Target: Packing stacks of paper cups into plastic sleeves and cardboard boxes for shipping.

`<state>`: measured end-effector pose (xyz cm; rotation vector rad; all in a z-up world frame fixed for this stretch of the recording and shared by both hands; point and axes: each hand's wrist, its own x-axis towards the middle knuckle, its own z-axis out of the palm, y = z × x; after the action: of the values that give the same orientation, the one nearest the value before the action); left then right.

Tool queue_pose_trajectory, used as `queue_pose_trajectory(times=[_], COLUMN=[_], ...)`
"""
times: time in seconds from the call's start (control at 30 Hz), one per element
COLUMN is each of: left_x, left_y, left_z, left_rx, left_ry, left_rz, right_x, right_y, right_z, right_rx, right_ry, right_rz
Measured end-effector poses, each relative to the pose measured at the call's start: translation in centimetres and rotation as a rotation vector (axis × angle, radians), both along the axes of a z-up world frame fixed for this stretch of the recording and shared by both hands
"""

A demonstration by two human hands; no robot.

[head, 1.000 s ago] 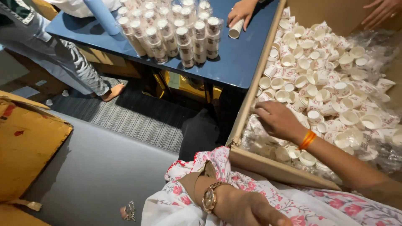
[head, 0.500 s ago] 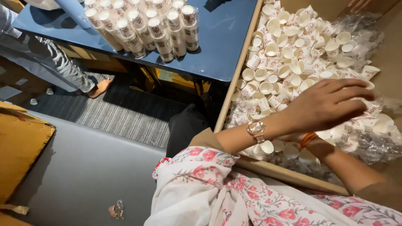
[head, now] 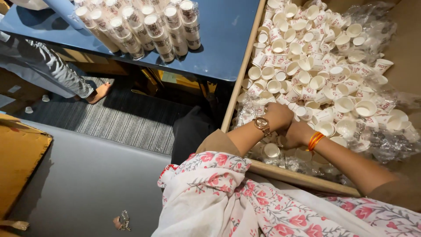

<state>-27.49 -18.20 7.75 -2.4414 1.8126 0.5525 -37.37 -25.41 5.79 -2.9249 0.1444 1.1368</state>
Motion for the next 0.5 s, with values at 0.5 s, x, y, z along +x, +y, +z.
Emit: queue_pose_trajectory(times=[0.5], left_x=[0.1], left_y=[-0.5], left_z=[-4.0], left_rx=[0.256], left_ry=[0.181], left_rz=[-0.032], right_x=[0.1], right_y=[-3.1], right_z=[2.5], right_rx=[0.068], right_ry=[0.008], right_rz=[-0.026])
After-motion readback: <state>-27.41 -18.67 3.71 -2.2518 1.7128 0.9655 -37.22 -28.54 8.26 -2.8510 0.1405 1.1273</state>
